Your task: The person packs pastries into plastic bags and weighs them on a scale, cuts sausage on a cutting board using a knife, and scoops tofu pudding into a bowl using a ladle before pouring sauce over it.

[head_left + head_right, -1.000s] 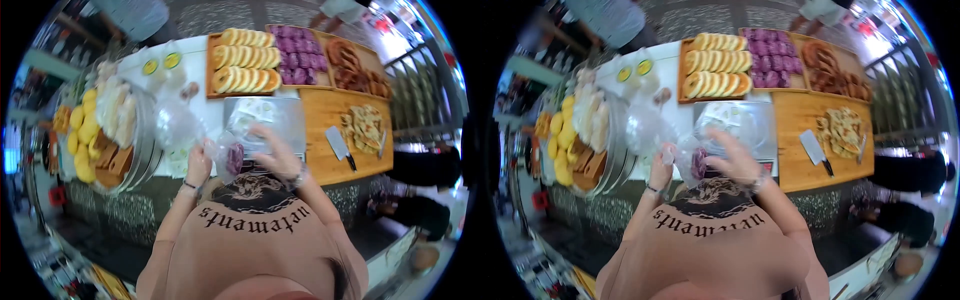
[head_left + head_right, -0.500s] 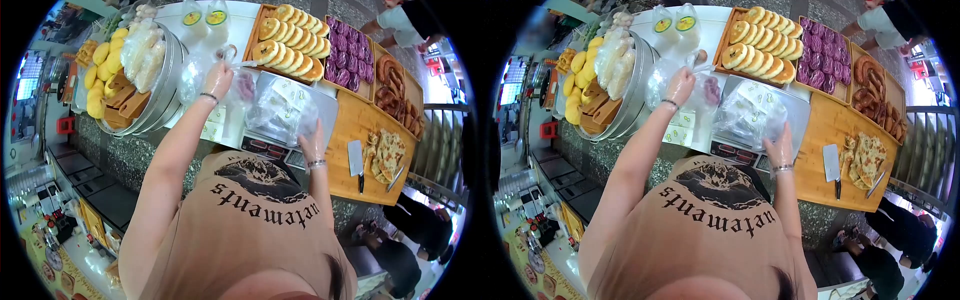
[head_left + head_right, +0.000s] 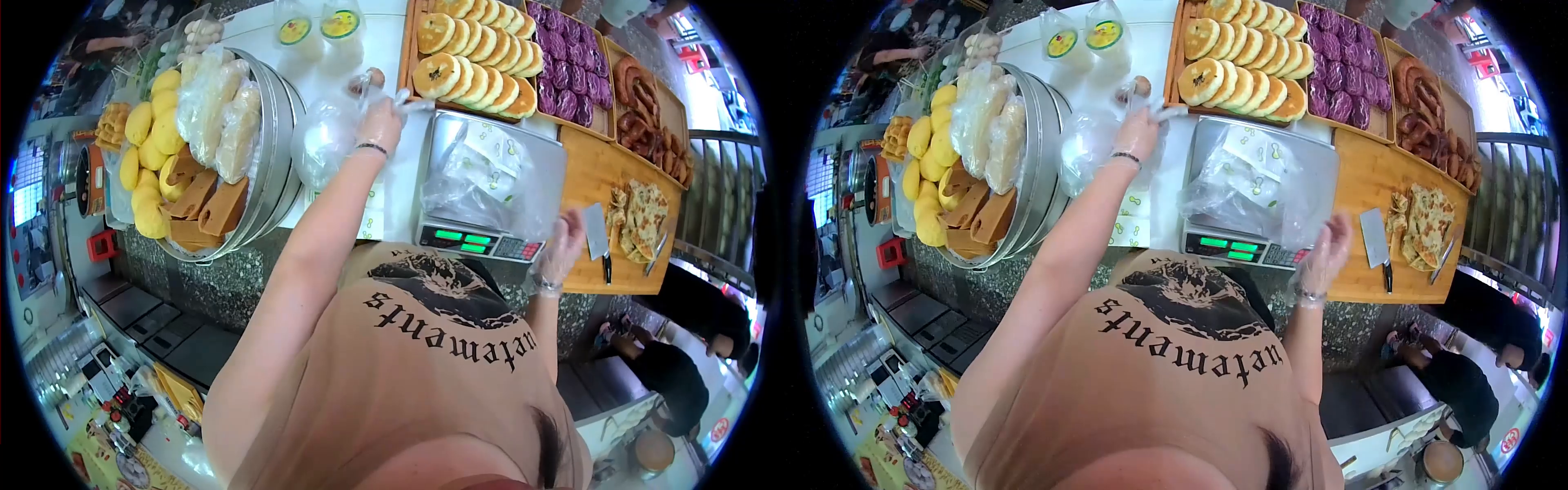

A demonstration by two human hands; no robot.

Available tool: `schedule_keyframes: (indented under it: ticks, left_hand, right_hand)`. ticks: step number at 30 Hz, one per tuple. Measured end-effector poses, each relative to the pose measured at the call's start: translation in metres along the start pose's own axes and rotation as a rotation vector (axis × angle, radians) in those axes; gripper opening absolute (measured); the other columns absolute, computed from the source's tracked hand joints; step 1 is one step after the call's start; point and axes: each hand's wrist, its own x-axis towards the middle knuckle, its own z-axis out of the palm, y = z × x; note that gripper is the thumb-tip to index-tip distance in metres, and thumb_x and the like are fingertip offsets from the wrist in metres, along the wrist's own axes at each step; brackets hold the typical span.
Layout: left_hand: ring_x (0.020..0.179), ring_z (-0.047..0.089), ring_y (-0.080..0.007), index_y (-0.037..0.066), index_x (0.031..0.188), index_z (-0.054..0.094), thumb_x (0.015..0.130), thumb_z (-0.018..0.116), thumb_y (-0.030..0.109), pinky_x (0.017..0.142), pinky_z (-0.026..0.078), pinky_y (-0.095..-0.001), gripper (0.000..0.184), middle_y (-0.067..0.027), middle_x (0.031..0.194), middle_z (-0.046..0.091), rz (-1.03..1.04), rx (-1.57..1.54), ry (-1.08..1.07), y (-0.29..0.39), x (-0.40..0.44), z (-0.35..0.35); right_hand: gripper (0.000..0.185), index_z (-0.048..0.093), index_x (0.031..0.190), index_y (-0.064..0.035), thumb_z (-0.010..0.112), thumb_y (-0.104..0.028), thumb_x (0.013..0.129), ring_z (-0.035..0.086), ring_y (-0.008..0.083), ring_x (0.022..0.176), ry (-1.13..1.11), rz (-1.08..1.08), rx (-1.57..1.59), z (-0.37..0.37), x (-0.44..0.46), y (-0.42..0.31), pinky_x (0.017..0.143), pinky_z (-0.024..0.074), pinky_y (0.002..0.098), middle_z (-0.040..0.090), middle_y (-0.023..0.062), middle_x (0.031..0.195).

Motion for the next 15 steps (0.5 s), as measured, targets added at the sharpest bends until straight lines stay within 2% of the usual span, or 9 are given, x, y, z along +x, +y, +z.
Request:
schedule_keyframes:
  ticks: [1,3,5,7,8,10,13,14,15]
  left_hand:
    - [0.09,0.059,-0.0397,0.001,0.094,0.06,0.086,0.052,0.015,0.081,0.047,-0.0484,0.018,-0.0225,0.097,0.061,0.018,-0.12,0.063,0.002,-0.002,-0.004]
    - [0.088,0.058,-0.0407,0.0,0.099,0.059,0.084,0.052,0.014,0.079,0.047,-0.0466,0.021,-0.0236,0.094,0.06,0.186,-0.352,0.175,0.007,-0.012,-0.018]
    - [0.089,0.058,-0.0405,0.001,0.101,0.059,0.082,0.054,0.012,0.078,0.048,-0.0445,0.022,-0.0223,0.095,0.061,0.39,-0.479,0.136,0.038,-0.048,-0.06]
    - [0.089,0.06,-0.0391,0.001,0.103,0.059,0.082,0.054,0.011,0.077,0.049,-0.0419,0.023,-0.0208,0.095,0.062,0.462,-0.677,-0.097,0.075,-0.089,-0.082]
    - [0.089,0.06,-0.0391,0.001,0.103,0.059,0.082,0.054,0.011,0.077,0.049,-0.0419,0.023,-0.0208,0.095,0.062,0.464,-0.678,-0.103,0.091,-0.105,-0.089]
    - [0.098,0.058,-0.0366,0.003,0.11,0.058,0.081,0.061,0.017,0.087,0.048,-0.0408,0.032,-0.0188,0.104,0.061,0.666,-0.734,-0.567,0.108,-0.124,-0.099]
    - [0.115,0.05,-0.0313,0.001,0.126,0.049,0.082,0.069,0.024,0.102,0.038,-0.0403,0.054,-0.0161,0.118,0.054,0.946,-0.58,-0.392,0.096,-0.113,-0.084]
    - [0.115,0.05,-0.0313,0.001,0.126,0.049,0.082,0.069,0.024,0.102,0.038,-0.0403,0.054,-0.0161,0.118,0.054,0.947,-0.592,-0.4,0.086,-0.118,-0.077]
    - [0.116,0.048,-0.0344,0.0,0.131,0.043,0.08,0.071,0.025,0.102,0.038,-0.0411,0.064,-0.0181,0.121,0.052,0.789,-0.527,-0.287,0.071,-0.123,-0.069]
  right_hand:
    - [0.03,0.057,0.113,0.003,0.061,-0.017,0.091,0.056,0.0183,0.099,0.002,0.006,-0.012,0.001,-0.006,-0.017,0.088,0.0448,0.0316,0.06,0.0107,0.11]
    - [0.047,0.05,0.126,0.0018,0.066,-0.017,0.086,0.053,0.0263,0.109,-0.332,-0.403,-0.162,0.01,-0.021,-0.058,0.098,0.041,0.0371,0.056,0.0144,0.121]
    - [0.063,0.043,0.133,0.0011,0.071,-0.019,0.08,0.05,0.0294,0.116,-0.607,-0.459,-0.311,0.054,-0.029,-0.106,0.104,0.0365,0.0395,0.052,0.0162,0.127]
    - [0.075,0.04,0.136,0.0004,0.077,-0.02,0.074,0.047,0.0296,0.123,-0.624,-0.445,-0.421,0.101,-0.034,-0.124,0.108,0.0337,0.0403,0.049,0.0167,0.131]
    - [0.076,0.04,0.136,0.0003,0.077,-0.021,0.073,0.046,0.0299,0.123,-0.708,-0.156,-0.237,0.113,-0.032,-0.069,0.108,0.0338,0.0406,0.048,0.0168,0.132]
    - [0.079,0.04,0.137,0.0002,0.079,-0.024,0.072,0.046,0.0306,0.125,-0.653,0.455,0.157,0.137,-0.03,0.037,0.108,0.034,0.0413,0.046,0.0169,0.134]
    - [0.072,0.042,0.135,-0.0006,0.076,-0.022,0.075,0.054,0.028,0.114,-0.7,0.152,0.008,0.104,-0.029,-0.02,0.103,0.0404,0.039,0.054,0.0152,0.124]
    - [0.072,0.042,0.135,-0.0006,0.076,-0.022,0.075,0.054,0.028,0.114,-0.693,0.157,-0.003,0.086,-0.031,-0.017,0.103,0.0404,0.039,0.054,0.0152,0.124]
    - [0.065,0.045,0.131,-0.0013,0.074,-0.022,0.077,0.057,0.0251,0.106,-0.541,0.49,0.348,0.065,-0.032,-0.011,0.098,0.0443,0.037,0.057,0.013,0.118]
